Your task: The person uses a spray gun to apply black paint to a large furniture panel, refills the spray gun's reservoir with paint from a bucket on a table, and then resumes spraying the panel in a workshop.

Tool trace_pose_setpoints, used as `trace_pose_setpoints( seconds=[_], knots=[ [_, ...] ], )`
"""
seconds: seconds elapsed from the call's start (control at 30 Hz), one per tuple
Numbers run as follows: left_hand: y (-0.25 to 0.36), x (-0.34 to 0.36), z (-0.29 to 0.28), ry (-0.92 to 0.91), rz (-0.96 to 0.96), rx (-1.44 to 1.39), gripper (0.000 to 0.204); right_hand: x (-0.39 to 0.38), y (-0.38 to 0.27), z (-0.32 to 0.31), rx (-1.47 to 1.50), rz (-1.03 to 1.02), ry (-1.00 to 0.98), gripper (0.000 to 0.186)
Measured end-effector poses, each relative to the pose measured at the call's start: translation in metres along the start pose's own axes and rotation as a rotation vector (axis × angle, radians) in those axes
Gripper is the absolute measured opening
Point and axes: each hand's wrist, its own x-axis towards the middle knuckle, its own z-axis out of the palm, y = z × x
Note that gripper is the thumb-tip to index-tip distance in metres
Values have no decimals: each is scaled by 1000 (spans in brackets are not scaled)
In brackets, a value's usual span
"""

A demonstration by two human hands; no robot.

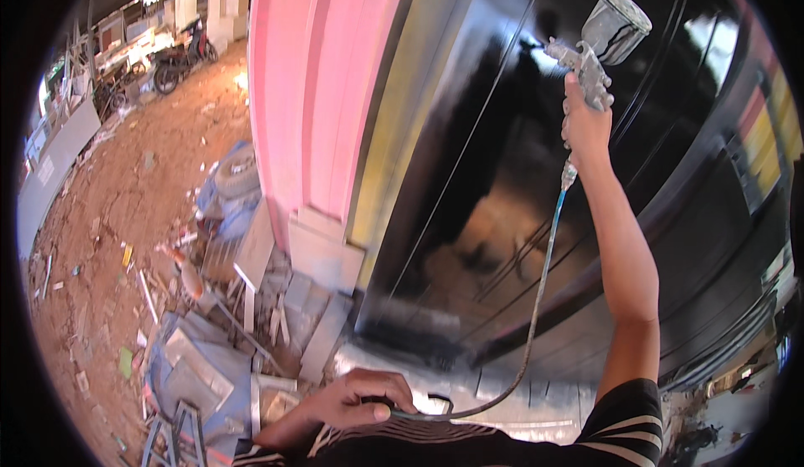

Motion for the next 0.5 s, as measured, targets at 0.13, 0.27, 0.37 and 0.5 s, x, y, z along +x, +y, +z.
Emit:
trace_pose_setpoints(
  seconds=[0.13,0.27,0.37,0.5],
  knots=[
    [-13,-8,-2,36,-110,-38,41,-75,95,16,57,60,-59,26],
    [-17,-14,2,53,-174,-85,38,-156,157,33,36,272,-123,25],
    [-29,-20,6,49,-231,-154,35,-217,192,38,-39,357,-167,35],
    [-47,-29,14,96,-309,-206,32,-287,236,53,-37,302,-171,32]
  ],
)
